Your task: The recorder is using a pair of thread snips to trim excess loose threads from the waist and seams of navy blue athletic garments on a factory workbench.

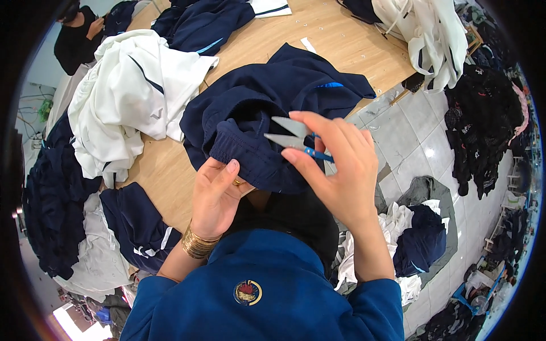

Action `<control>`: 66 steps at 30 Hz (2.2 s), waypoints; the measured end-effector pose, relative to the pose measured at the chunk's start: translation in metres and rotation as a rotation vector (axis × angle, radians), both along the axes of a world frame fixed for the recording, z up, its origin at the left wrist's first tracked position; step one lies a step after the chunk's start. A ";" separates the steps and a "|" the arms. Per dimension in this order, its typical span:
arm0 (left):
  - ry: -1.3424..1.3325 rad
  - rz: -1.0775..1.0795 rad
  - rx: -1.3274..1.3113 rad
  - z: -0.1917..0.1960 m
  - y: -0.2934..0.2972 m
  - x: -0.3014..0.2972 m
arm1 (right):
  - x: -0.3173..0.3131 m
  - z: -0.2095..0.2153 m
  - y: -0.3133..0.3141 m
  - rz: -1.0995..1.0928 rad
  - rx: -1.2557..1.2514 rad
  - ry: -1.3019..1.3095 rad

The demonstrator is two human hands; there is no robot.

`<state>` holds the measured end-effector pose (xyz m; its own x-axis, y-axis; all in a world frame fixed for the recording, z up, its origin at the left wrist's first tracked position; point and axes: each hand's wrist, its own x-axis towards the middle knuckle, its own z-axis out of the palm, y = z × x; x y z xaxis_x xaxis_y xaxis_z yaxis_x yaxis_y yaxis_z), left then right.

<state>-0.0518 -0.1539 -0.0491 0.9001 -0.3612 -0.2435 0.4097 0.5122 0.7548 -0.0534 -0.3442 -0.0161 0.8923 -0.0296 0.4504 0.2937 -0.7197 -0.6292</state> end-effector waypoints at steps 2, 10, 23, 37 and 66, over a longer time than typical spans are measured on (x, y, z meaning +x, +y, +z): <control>-0.008 0.023 0.022 -0.002 0.000 -0.002 | -0.010 0.002 0.000 0.014 -0.092 -0.006; -0.082 0.036 0.050 0.003 -0.003 -0.008 | -0.029 -0.007 0.010 0.000 -0.253 -0.037; -0.037 0.028 0.028 0.005 -0.006 -0.009 | -0.032 -0.013 0.014 -0.020 -0.190 -0.044; -0.002 0.068 0.056 0.005 -0.010 -0.009 | -0.033 -0.009 0.021 -0.022 0.477 0.121; 0.045 0.124 0.030 0.006 -0.020 -0.008 | -0.038 -0.023 0.015 -0.093 -0.144 -0.019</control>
<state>-0.0594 -0.1736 -0.0430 0.9254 -0.2397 -0.2934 0.3782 0.5385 0.7530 -0.0917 -0.3294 -0.0391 0.8801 -0.0455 0.4727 0.2324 -0.8268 -0.5122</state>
